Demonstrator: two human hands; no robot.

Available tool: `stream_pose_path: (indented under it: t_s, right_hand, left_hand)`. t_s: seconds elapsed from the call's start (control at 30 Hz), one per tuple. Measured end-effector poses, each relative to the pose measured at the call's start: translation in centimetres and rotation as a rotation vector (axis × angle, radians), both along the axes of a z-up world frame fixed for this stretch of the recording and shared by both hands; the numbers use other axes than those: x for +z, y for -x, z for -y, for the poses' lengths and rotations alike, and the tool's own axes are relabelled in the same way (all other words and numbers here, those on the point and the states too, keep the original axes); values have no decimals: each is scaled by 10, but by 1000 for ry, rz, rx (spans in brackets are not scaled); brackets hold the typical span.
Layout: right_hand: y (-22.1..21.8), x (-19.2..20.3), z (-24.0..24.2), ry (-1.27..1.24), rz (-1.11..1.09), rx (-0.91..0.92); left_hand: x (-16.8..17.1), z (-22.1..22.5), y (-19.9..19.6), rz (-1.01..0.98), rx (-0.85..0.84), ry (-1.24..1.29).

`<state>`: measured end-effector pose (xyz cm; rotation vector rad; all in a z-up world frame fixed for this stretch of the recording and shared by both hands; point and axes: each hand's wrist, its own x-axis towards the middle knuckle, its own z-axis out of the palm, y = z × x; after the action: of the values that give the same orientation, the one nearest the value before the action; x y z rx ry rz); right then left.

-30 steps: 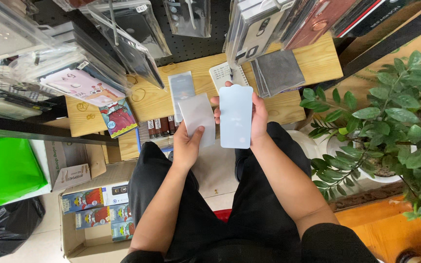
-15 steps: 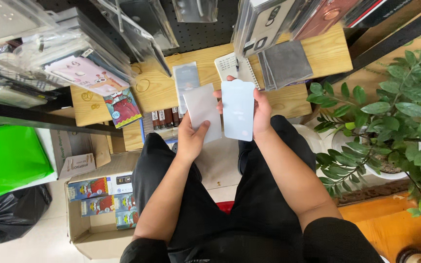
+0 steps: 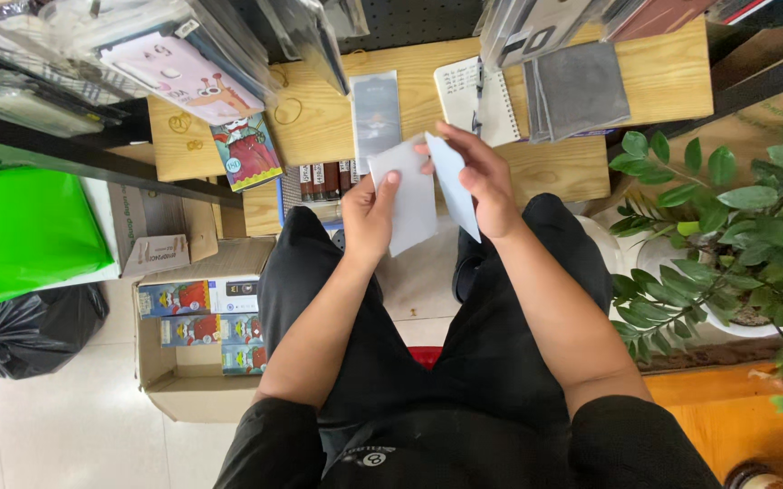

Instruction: The person wipes a product box with a cloth, removes and checks a screen protector from its packaging before replacing it, and writes a log entry in a notebook with a pen.

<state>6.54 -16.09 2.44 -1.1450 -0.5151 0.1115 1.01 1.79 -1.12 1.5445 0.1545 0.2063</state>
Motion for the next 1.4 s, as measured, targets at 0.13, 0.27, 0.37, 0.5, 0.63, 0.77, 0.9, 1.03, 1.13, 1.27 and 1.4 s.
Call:
stream_pose_path:
  t_s: [0.13, 0.27, 0.37, 0.5, 0.63, 0.77, 0.9, 1.03, 1.13, 1.27, 1.4]
  right_hand:
    - [-8, 23, 12, -187, -290, -121]
    - [-18, 37, 27, -480, -633, -295]
    - [-19, 42, 29, -495, -664, -363]
    - [-20, 47, 24, -446, -718, -447]
    - [-19, 47, 19, -310, -750, -550]
    - [-20, 33, 19, -261, -678, -568]
    - [-21, 32, 19, -289, -671, -590]
    - [-20, 33, 18, -265, -675, -620]
    - [-20, 23, 19, -242, -614, -613]
    - [-16, 23, 15, -150, -458, -589]
    - [-11, 14, 10, -36, -337, -547]
  left_hand:
    - [15, -3, -2, 127, 81, -267]
    - [16, -3, -1, 221, 80, -370]
    - [22, 0, -1, 310, 97, -466]
    - [21, 0, -2, 406, 111, -600]
    - [18, -2, -1, 502, 94, -698]
    - [25, 0, -1, 578, 74, -773]
    - [19, -1, -2, 539, 46, -781]
    - [16, -1, -1, 538, 68, -794]
    - [15, 0, 0, 525, 47, -794]
    - [6, 1, 1, 494, 43, -782]
    - [7, 8, 2, 461, 63, -789]
